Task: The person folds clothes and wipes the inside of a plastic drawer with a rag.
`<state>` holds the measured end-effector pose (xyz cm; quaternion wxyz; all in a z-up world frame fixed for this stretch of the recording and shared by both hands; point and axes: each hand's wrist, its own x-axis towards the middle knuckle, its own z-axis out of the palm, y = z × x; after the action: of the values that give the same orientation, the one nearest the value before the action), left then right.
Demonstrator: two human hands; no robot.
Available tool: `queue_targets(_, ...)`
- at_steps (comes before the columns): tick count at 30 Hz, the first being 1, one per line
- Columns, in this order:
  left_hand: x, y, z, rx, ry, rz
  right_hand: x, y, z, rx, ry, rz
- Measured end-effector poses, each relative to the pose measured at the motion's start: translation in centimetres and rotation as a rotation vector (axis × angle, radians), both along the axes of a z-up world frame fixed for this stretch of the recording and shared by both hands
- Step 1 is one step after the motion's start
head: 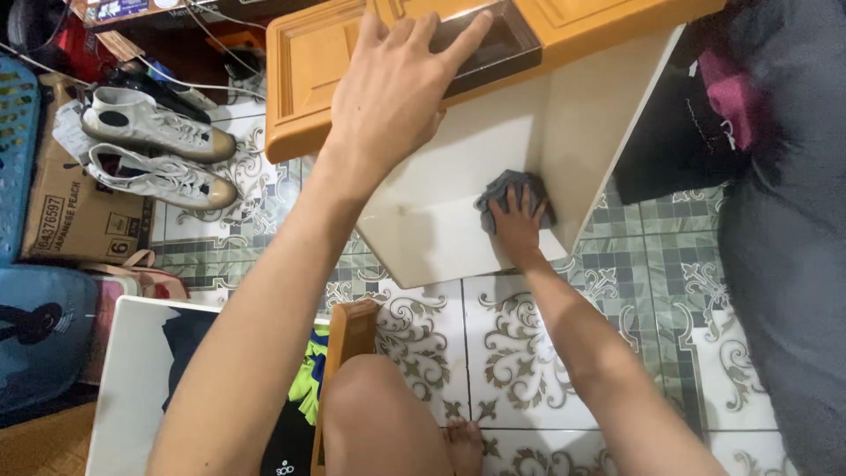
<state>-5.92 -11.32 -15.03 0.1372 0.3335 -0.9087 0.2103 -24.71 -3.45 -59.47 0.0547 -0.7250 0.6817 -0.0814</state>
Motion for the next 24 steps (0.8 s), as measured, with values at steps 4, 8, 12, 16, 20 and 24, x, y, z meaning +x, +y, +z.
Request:
queue_targets(4, -0.3, 0.4, 0.9, -0.005, 0.014, 0.024, 0.1, 0.7, -1.2, 0.009, 0.032, 0.009)
queue_targets(8, -0.3, 0.7, 2.0, 0.083, 0.020, 0.031, 0.9, 4.8, 5.3, 0.153, 0.023, 0.044)
queue_targets(12, -0.5, 1.0, 2.3, 0.133, 0.029, 0.027, 0.0, 12.9, 6.4, 0.026, 0.095, 0.185)
queue_targets(16, -0.6, 1.0, 2.5, 0.145, 0.028, 0.035, -2.4, 14.6, 15.2, 0.414, -0.039, 0.106)
queue_targets(20, -0.7, 0.5, 2.6, 0.183, 0.025, 0.059, -5.6, 13.5, 12.8, 0.616, -0.634, -0.231)
queue_targets(24, -0.4, -0.1, 2.9, 0.238, 0.028, 0.061, -4.5, 10.7, 15.9, 0.298, -1.058, -0.603)
